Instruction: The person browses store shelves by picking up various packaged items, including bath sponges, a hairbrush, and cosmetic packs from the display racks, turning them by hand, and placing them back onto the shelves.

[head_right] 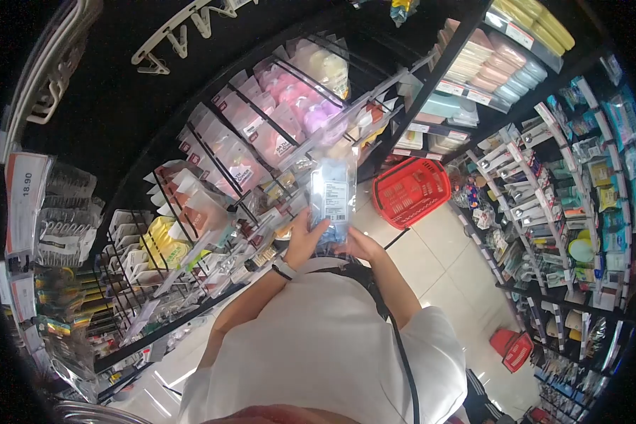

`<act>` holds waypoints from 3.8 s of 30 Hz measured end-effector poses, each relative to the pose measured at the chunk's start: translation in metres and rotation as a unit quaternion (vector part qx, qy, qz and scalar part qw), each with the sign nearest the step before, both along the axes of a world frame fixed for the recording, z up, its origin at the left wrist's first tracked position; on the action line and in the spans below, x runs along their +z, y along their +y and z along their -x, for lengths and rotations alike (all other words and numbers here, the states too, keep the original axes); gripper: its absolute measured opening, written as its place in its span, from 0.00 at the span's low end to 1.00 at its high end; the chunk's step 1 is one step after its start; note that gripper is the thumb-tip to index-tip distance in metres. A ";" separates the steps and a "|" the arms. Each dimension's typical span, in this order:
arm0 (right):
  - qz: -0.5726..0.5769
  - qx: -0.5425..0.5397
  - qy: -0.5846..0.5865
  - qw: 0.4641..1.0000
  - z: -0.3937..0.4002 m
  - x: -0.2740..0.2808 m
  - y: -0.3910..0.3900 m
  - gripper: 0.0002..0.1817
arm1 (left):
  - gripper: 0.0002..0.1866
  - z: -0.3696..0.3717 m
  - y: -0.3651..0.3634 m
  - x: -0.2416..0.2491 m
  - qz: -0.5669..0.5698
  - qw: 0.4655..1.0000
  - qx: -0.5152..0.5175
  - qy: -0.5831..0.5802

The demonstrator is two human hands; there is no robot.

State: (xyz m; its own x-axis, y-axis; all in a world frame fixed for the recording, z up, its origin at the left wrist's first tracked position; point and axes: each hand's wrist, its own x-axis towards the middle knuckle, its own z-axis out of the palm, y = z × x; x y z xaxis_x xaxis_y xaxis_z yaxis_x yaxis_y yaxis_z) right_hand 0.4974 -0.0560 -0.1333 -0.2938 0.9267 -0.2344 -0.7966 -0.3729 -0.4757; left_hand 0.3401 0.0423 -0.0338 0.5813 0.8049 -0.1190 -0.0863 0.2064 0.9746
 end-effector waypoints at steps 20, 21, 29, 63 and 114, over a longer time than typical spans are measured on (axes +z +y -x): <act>0.080 -0.265 0.087 0.957 0.001 0.022 0.015 0.29 | 0.25 -0.060 -0.008 -0.031 -0.093 0.993 -0.013 0.068; 0.086 -0.271 0.079 0.955 -0.004 0.023 0.017 0.29 | 0.25 -0.059 -0.007 -0.030 -0.095 0.993 -0.024 0.067; 0.072 -0.319 0.046 0.944 -0.047 -0.024 0.034 0.25 | 0.24 -0.030 0.001 -0.038 -0.018 0.992 -0.107 0.061; 0.001 -0.381 -0.008 0.925 -0.181 -0.026 0.142 0.22 | 0.20 0.065 0.009 -0.086 0.130 0.984 0.032 0.117; 0.017 -0.364 -0.020 0.931 -0.157 -0.010 0.178 0.23 | 0.19 0.079 0.006 -0.079 0.180 0.972 0.086 0.121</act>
State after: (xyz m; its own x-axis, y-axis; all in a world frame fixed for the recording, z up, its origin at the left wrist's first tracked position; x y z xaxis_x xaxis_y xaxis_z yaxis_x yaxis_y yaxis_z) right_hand 0.6542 0.1219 -0.1438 0.4188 0.8690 -0.2635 -0.8260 0.2439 -0.5082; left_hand 0.2607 0.0482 -0.1132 0.3620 0.7684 -0.5278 0.0727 0.5412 0.8378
